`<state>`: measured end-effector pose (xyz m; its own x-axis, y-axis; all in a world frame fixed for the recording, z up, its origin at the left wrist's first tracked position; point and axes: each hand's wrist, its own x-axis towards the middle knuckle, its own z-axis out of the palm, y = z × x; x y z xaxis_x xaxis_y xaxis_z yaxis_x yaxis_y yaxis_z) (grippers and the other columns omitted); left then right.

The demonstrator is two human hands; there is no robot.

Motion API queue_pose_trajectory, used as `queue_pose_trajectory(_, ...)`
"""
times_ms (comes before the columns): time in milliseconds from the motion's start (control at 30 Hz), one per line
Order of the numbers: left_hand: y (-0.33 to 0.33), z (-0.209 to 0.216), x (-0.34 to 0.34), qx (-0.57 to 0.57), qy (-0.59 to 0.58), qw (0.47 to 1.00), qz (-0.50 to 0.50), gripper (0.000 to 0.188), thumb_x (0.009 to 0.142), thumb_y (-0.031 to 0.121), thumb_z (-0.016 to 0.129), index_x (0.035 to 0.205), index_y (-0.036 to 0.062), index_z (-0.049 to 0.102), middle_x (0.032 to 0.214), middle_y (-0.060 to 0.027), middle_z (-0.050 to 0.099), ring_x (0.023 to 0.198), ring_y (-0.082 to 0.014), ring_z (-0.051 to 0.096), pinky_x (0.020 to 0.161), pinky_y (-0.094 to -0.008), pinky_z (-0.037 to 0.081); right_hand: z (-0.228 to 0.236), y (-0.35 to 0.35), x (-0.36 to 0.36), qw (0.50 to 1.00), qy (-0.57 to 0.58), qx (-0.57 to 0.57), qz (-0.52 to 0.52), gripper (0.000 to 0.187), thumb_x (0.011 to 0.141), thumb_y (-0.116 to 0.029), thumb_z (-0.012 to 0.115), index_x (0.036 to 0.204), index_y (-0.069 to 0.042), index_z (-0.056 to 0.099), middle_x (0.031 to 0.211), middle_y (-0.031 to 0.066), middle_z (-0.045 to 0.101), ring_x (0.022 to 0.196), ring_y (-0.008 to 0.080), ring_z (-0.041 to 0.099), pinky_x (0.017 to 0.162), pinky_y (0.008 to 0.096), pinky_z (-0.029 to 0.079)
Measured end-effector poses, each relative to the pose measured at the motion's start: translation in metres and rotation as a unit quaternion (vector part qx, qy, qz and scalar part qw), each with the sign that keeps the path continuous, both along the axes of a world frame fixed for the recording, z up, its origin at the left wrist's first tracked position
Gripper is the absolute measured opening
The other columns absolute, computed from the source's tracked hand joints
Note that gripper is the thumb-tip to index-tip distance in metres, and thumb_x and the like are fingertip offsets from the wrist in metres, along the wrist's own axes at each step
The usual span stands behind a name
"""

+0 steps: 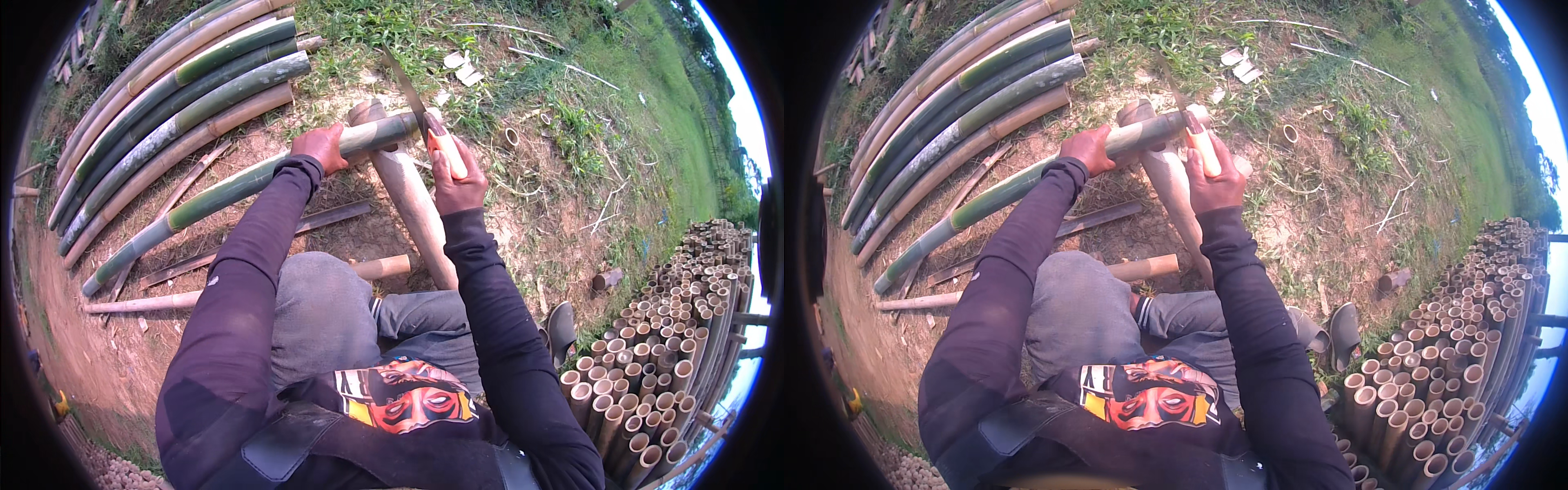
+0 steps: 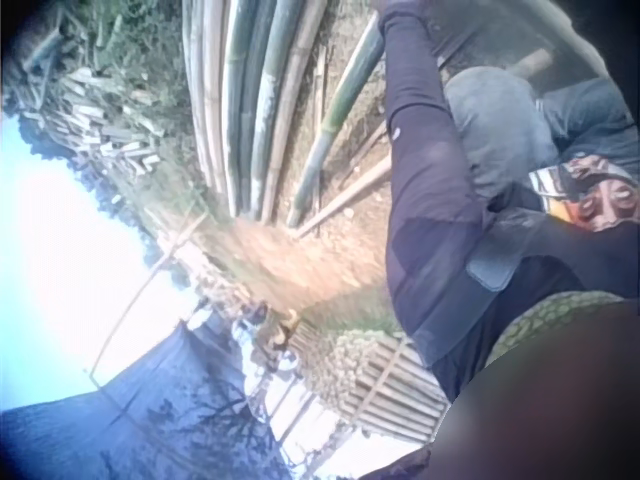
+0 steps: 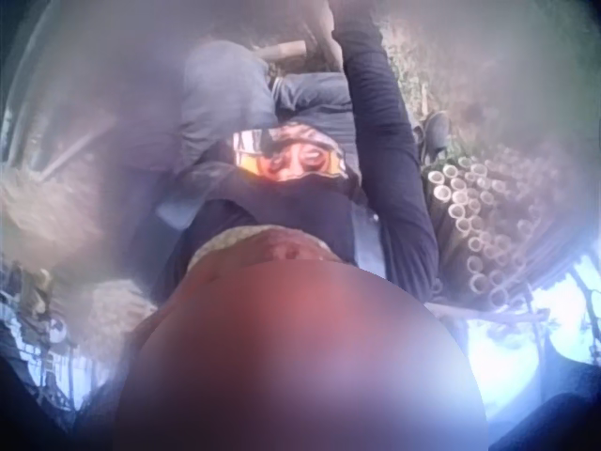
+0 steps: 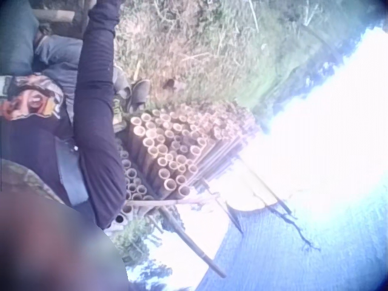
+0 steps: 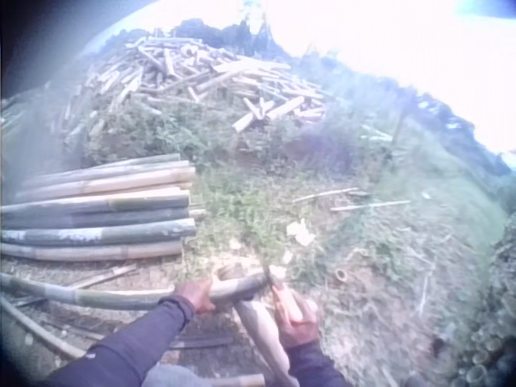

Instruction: The person sits on the ground and uses a hand saw to cut long bamboo poles into shorter sections. They repeatedly position each pole, saw through it, and set the cut pieces aside. The work area contains many stacked bamboo poles and cut segments.

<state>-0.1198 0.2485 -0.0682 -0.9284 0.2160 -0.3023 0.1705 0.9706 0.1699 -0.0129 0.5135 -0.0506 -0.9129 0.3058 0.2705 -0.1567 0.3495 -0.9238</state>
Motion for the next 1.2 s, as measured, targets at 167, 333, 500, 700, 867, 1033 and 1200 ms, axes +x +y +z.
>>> queue_pose_trajectory(167, -0.001, -0.005, -0.002, -0.005, -0.006, 1.000, 0.003, 0.065, 0.079, 0.041, 0.090, 0.131, 0.0143, 0.061, 0.117, -0.0170, 0.076, 0.111, -0.0361, 0.074, 0.095, -0.0490, 0.060, 0.031, 0.037, 0.175, 0.995, -0.091, -0.045, 0.003, 0.048, 0.102, -0.004, 0.066, 0.145, 0.012, 0.055, 0.126, 0.0210, 0.074, 0.115, 0.0221, 0.072, 0.096, 0.0331, 0.058)
queue_pose_trajectory(333, -0.002, -0.015, -0.004, -0.003, 0.020, 1.000, -0.005, 0.062, 0.081, 0.040, 0.089, 0.129, 0.0131, 0.061, 0.115, -0.0158, 0.076, 0.111, -0.0364, 0.074, 0.094, -0.0487, 0.060, 0.035, 0.027, 0.176, 0.997, -0.032, -0.063, 0.004, 0.048, 0.102, -0.005, 0.064, 0.145, 0.014, 0.054, 0.125, 0.0238, 0.074, 0.113, 0.0252, 0.074, 0.096, 0.0367, 0.060)
queue_pose_trajectory(500, 0.002, -0.003, -0.002, -0.013, -0.005, 1.000, 0.009, 0.065, 0.080, 0.041, 0.088, 0.133, 0.0171, 0.061, 0.119, -0.0154, 0.076, 0.112, -0.0362, 0.074, 0.094, -0.0492, 0.060, -0.001, 0.001, 0.009, 0.999, 0.034, 0.024, 0.014, 0.040, 0.099, -0.011, 0.075, 0.136, 0.004, 0.067, 0.108, 0.0161, 0.079, 0.094, 0.0147, 0.074, 0.084, 0.0319, 0.059)
queue_pose_trajectory(700, 0.001, -0.002, -0.005, -0.014, -0.004, 1.000, 0.001, 0.064, 0.080, 0.041, 0.088, 0.132, 0.0162, 0.061, 0.116, -0.0159, 0.076, 0.111, -0.0363, 0.075, 0.094, -0.0493, 0.060, 0.012, 0.039, 0.155, 0.993, -0.098, -0.063, -0.002, 0.047, 0.100, -0.005, 0.067, 0.144, 0.009, 0.058, 0.124, 0.0201, 0.076, 0.114, 0.0222, 0.074, 0.097, 0.0349, 0.058)
queue_pose_trajectory(867, -0.001, -0.015, -0.005, -0.010, 0.009, 1.000, -0.001, 0.062, 0.080, 0.042, 0.089, 0.129, 0.0143, 0.061, 0.116, -0.0159, 0.076, 0.109, -0.0374, 0.075, 0.094, -0.0506, 0.060, 0.035, 0.042, 0.203, 0.999, -0.014, 0.028, 0.014, 0.050, 0.100, -0.006, 0.065, 0.144, 0.014, 0.054, 0.126, 0.0254, 0.075, 0.118, 0.0316, 0.074, 0.104, 0.0406, 0.056)
queue_pose_trajectory(1033, 0.002, -0.004, -0.003, -0.008, -0.006, 1.000, 0.002, 0.063, 0.080, 0.041, 0.089, 0.130, 0.0150, 0.061, 0.118, -0.0153, 0.076, 0.112, -0.0357, 0.074, 0.095, -0.0488, 0.060, -0.007, 0.008, 0.020, 0.998, -0.004, 0.054, -0.012, 0.043, 0.098, -0.013, 0.076, 0.137, 0.004, 0.066, 0.106, 0.0191, 0.080, 0.095, 0.0186, 0.078, 0.082, 0.0332, 0.061)
queue_pose_trajectory(1200, 0.004, 0.003, -0.005, -0.016, -0.014, 1.000, 0.008, 0.070, 0.076, 0.037, 0.090, 0.136, 0.0159, 0.060, 0.120, -0.0161, 0.076, 0.113, -0.0353, 0.074, 0.098, -0.0489, 0.059, 0.009, 0.019, 0.089, 0.999, -0.038, 0.004, -0.012, 0.046, 0.098, -0.010, 0.075, 0.139, 0.006, 0.064, 0.116, 0.0209, 0.078, 0.105, 0.0212, 0.077, 0.089, 0.0337, 0.060)
